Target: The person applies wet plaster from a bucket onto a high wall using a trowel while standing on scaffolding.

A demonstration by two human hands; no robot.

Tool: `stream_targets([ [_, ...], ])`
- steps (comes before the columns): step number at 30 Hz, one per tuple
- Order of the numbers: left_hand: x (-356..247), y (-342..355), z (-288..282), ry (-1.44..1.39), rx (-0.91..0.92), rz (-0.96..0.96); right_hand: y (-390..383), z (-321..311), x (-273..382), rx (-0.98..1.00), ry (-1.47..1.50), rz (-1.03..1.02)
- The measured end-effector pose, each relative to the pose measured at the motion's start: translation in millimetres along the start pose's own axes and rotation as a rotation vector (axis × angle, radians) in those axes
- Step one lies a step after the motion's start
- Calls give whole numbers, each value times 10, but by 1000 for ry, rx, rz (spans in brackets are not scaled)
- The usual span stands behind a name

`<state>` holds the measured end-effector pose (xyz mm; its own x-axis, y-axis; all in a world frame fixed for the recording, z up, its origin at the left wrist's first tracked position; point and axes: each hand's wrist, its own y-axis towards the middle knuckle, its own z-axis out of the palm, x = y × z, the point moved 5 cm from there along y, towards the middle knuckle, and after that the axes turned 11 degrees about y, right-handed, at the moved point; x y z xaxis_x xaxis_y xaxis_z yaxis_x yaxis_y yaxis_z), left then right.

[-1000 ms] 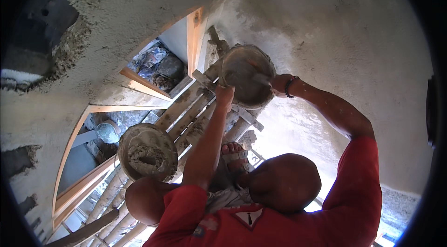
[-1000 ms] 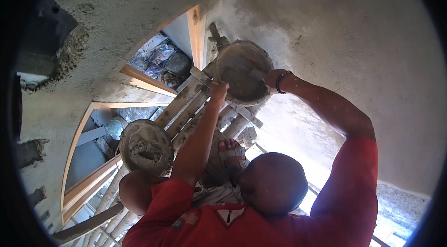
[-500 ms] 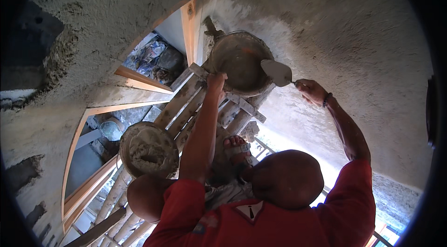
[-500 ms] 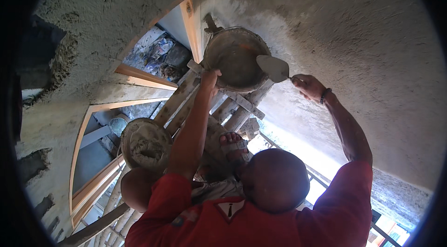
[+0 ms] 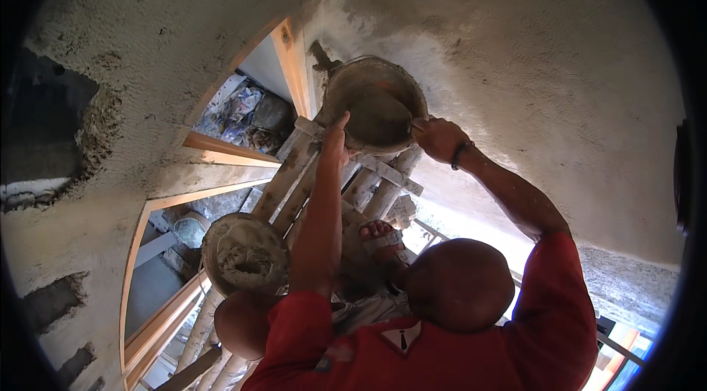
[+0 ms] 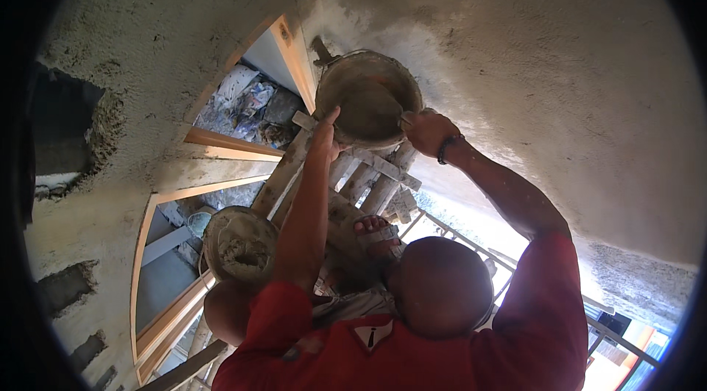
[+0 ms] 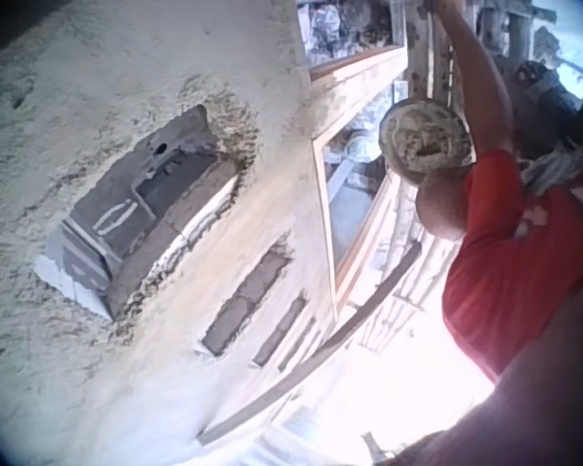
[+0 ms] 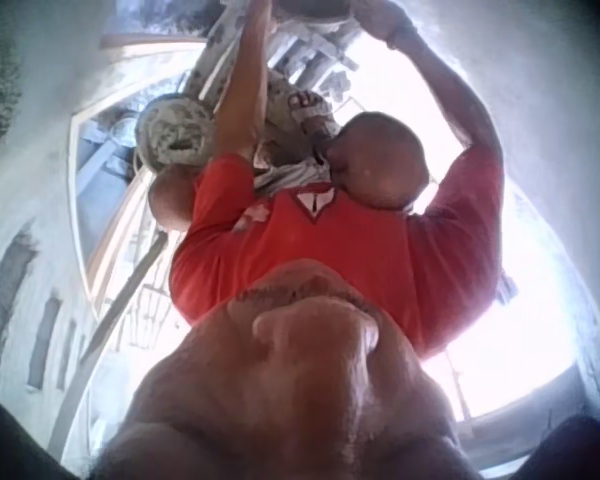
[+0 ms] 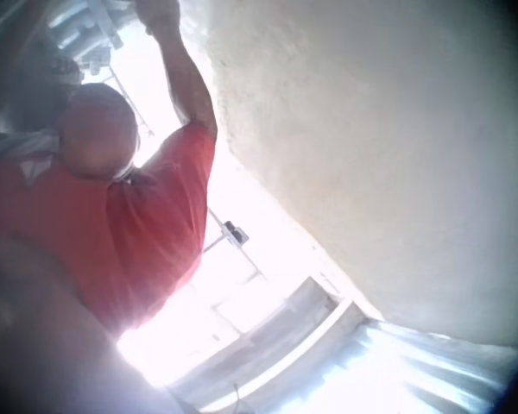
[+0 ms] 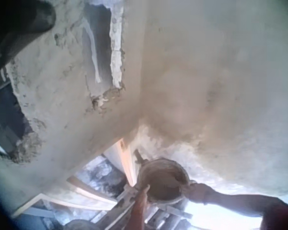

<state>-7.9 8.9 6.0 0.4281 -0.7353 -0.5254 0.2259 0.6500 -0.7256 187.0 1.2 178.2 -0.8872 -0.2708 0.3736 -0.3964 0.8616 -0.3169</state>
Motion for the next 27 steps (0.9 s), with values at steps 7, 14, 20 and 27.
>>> stream_targets([
  [7,146,178,-81,-23,-27,41,-459,-346,-886,-492,292,74],
  [14,452,503,-372,-86,-232,216,-779,-37,-779,-225,1546,750],
  [20,505,203,-19,-9,-362,313,-459,472,-672,-336,1529,671],
  [27,380,36,26,98,-312,300,169,776,-267,-546,1084,497],
])
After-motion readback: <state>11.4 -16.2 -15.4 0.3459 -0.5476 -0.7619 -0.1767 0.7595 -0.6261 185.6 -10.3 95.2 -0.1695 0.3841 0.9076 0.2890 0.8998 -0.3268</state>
